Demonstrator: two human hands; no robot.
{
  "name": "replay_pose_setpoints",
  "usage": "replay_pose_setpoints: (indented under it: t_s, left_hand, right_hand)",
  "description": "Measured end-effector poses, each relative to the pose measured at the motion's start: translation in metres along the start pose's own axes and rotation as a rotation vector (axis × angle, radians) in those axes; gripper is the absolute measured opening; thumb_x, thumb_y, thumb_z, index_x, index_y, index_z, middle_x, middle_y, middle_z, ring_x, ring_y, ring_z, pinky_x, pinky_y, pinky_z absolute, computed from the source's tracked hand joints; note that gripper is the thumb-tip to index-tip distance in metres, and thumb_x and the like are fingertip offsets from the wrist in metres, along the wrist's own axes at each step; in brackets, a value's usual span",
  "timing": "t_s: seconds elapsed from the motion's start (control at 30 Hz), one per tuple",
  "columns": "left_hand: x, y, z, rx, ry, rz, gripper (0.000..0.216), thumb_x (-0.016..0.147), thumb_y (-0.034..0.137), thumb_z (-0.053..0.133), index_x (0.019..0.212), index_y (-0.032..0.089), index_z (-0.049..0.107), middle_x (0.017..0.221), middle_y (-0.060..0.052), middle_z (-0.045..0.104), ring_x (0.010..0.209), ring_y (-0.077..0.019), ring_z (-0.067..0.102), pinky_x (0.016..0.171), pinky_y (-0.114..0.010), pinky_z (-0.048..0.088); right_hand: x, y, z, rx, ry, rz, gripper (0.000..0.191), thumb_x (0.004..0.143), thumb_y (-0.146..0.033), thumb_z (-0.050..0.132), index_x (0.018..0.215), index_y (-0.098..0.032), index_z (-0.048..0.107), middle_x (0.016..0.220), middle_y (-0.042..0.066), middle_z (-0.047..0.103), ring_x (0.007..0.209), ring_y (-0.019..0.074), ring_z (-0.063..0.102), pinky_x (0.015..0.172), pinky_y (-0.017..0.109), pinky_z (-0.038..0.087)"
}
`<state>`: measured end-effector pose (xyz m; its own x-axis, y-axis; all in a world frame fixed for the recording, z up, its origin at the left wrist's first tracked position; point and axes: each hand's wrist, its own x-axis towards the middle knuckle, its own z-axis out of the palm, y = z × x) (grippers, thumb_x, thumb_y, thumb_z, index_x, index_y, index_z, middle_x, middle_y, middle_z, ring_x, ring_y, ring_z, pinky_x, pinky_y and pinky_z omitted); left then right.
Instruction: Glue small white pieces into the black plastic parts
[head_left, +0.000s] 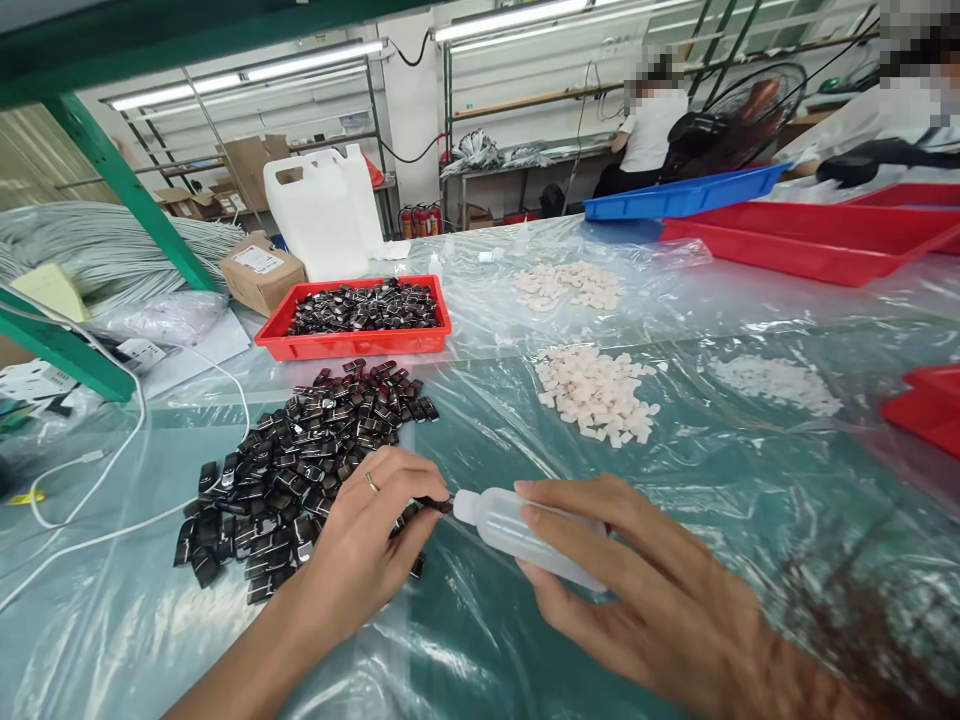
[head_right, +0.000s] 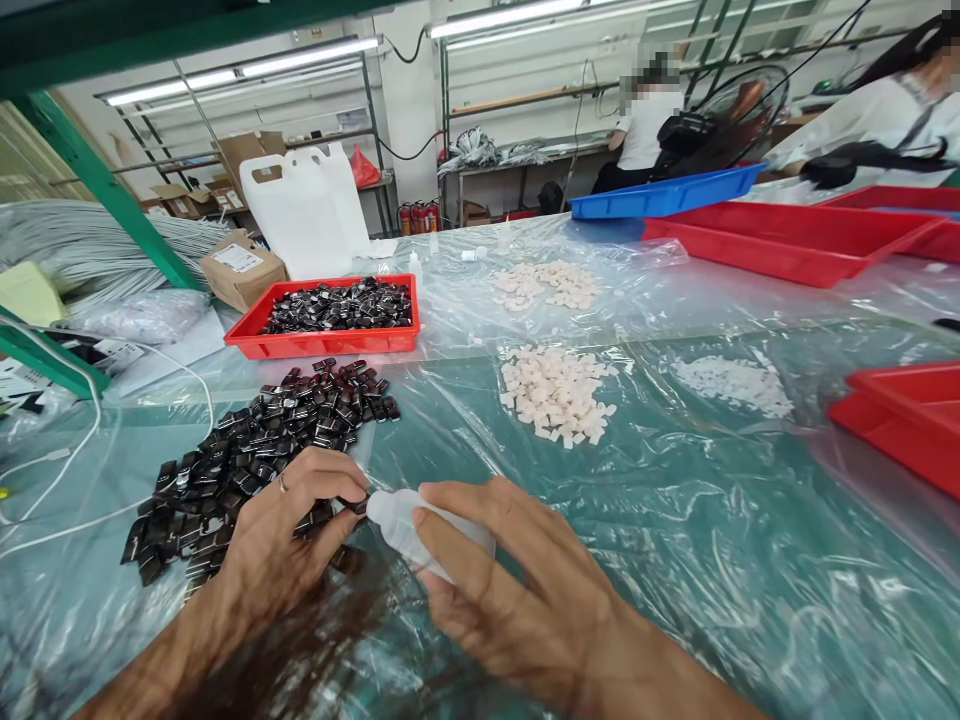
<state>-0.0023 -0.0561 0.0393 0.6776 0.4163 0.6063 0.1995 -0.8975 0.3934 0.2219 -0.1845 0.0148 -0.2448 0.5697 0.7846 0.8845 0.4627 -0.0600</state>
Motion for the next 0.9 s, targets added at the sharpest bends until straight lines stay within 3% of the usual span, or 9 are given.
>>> replay_pose_setpoints:
  t_s: [0.27,0.53,0.7,0.9]
  left_hand:
    - [0.0,0.001,-0.002,0.017,-0.004,0.024,0.016,0.094,0.013,0.061,0.103,0.025,0.057,0.096,0.002,0.066,0.091,-0.0141,0.064,0.082,-0.03,0.056]
    - [0.001,0.003,-0.002,0.034,-0.002,0.02,0.012,0.096,0.017,0.061,0.103,0.026,0.057,0.095,0.001,0.067,0.09,-0.0159,0.065,0.08,-0.032,0.057]
    - [0.001,0.002,-0.002,0.05,0.0,0.023,0.011,0.097,0.018,0.06,0.104,0.025,0.055,0.095,0.001,0.066,0.089,-0.0146,0.064,0.08,-0.031,0.057]
    - [0.001,0.002,-0.001,0.039,0.004,0.025,0.011,0.097,0.019,0.062,0.104,0.026,0.056,0.095,0.002,0.067,0.09,-0.0139,0.065,0.081,-0.03,0.057]
  right_hand:
    - [0.008,0.0,-0.003,0.061,-0.013,0.061,0.046,0.096,-0.018,0.069,0.14,-0.028,0.058,0.109,0.011,0.092,0.096,0.026,0.092,0.09,0.039,0.082]
    - [-0.002,0.005,-0.001,-0.01,-0.013,-0.01,0.048,0.093,-0.019,0.072,0.14,-0.025,0.061,0.109,0.014,0.093,0.093,0.0308,0.092,0.084,0.048,0.084]
    - [-0.015,0.006,0.003,-0.047,-0.031,-0.081,0.048,0.092,-0.023,0.074,0.139,-0.023,0.065,0.116,0.017,0.092,0.093,0.0318,0.092,0.082,0.045,0.084]
    - [-0.005,0.001,0.003,0.023,0.008,0.006,0.047,0.093,-0.021,0.072,0.138,-0.027,0.061,0.111,0.017,0.092,0.092,0.0304,0.092,0.082,0.046,0.083]
